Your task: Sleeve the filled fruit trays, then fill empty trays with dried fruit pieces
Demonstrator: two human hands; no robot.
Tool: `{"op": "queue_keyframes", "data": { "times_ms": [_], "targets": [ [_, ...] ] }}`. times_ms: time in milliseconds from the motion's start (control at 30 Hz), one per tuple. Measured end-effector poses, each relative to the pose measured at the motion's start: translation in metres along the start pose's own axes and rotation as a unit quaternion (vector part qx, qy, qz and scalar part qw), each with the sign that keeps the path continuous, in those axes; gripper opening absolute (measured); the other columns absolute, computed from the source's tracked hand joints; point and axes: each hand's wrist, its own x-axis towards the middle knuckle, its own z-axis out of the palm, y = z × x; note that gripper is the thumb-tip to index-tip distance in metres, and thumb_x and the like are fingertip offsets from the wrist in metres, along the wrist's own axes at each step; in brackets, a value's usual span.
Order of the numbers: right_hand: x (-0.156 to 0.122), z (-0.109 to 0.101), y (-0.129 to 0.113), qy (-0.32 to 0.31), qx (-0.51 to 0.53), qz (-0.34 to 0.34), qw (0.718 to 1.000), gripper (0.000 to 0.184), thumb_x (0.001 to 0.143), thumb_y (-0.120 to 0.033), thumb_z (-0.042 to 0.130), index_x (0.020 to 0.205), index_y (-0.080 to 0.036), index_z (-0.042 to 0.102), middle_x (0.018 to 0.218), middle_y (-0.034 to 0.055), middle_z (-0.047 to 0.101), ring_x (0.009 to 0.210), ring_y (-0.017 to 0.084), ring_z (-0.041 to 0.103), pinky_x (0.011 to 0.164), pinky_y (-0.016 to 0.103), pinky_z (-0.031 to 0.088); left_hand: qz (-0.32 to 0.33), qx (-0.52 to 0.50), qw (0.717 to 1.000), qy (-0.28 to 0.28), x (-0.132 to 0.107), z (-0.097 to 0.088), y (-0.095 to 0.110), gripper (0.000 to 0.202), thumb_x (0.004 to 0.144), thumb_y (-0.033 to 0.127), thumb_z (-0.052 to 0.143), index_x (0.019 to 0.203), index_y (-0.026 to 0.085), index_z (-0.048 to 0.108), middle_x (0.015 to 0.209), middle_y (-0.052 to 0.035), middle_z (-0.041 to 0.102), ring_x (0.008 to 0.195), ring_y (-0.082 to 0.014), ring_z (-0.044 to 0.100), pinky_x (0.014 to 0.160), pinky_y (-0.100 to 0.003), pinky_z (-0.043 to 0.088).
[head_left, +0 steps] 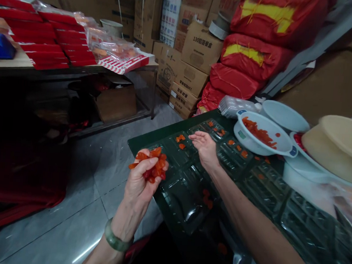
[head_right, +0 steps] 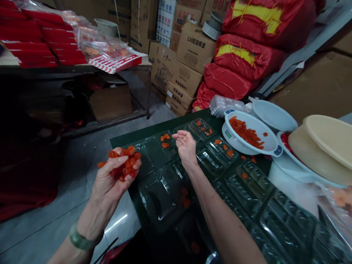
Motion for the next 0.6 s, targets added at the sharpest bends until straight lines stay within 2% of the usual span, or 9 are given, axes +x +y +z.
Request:
{"op": "queue_keyframes", "data": {
  "times_ms": [133,200,267,333,367,533,600],
  "targets": [
    [-0.012,0.007,0.000,-0.021,-0.081,-0.020,0.996,0.016,0.066,-0.018,0.065,0.081,-0.019,0.062,0.081,0.0016,0.065,0.082,0.016,0.059,0.082,0.032,0.041,0.001,-0.004,1.000,-0.010,-0.001,0.000,-0.001,0.032,0.057,0.008,0.066,0.074,0.021,0.042,0.068,0.0032,0.058,0.050,-0.0123,0.058,0.033,-0.014,0.031],
    [-0.015,0.011,0.000,-0.039,-0.200,-0.059,0.977,0.015,0.067,-0.024,0.069,0.081,-0.021,0.065,0.080,0.0018,0.063,0.084,0.018,0.055,0.084,0.034,0.038,0.004,0.000,1.000,-0.009,-0.001,0.000,-0.001,0.033,0.058,0.008,0.066,0.075,0.022,0.042,0.066,0.0033,0.057,0.051,-0.0125,0.058,0.033,-0.014,0.031],
    [-0.015,0.015,0.000,-0.067,-0.375,-0.101,0.919,0.015,0.068,-0.027,0.070,0.082,-0.021,0.066,0.073,0.0021,0.061,0.083,0.021,0.053,0.083,0.036,0.037,0.008,0.007,1.000,-0.008,-0.001,-0.001,0.000,0.033,0.058,0.008,0.066,0.075,0.022,0.041,0.064,0.0037,0.056,0.050,-0.0128,0.057,0.032,-0.013,0.031],
    [-0.013,0.017,0.000,-0.086,-0.490,-0.121,0.859,0.009,0.072,-0.024,0.065,0.080,-0.021,0.067,0.069,0.0026,0.061,0.080,0.022,0.053,0.080,0.036,0.037,0.013,0.011,1.000,-0.007,0.000,-0.002,0.001,0.033,0.058,0.008,0.066,0.075,0.022,0.041,0.062,0.0041,0.055,0.050,-0.0128,0.057,0.032,-0.013,0.030],
    [-0.011,0.016,0.000,-0.087,-0.502,-0.120,0.852,0.008,0.074,-0.022,0.062,0.080,-0.021,0.067,0.070,0.0029,0.062,0.079,0.021,0.054,0.078,0.034,0.038,0.015,0.011,1.000,-0.008,0.001,-0.003,0.001,0.033,0.058,0.008,0.065,0.075,0.022,0.041,0.063,0.0041,0.055,0.050,-0.0128,0.057,0.032,-0.013,0.030],
    [0.001,-0.009,-0.007,-0.049,-0.479,-0.111,0.869,0.020,0.082,-0.024,0.050,0.093,-0.016,0.063,0.076,0.0038,0.064,0.068,0.016,0.057,0.066,0.027,0.043,0.017,0.009,1.000,-0.009,0.003,-0.006,0.005,0.032,0.057,0.008,0.065,0.073,0.021,0.041,0.069,0.0027,0.057,0.051,-0.0125,0.057,0.032,-0.013,0.030],
    [0.000,-0.022,-0.009,-0.068,-0.492,-0.107,0.861,0.019,0.081,-0.025,0.050,0.091,-0.016,0.064,0.073,0.0022,0.063,0.065,0.014,0.057,0.064,0.025,0.043,0.017,0.010,1.000,-0.006,0.003,-0.006,0.004,0.032,0.058,0.008,0.065,0.073,0.021,0.041,0.068,0.0027,0.057,0.051,-0.0127,0.057,0.032,-0.013,0.030]
  ]
}}
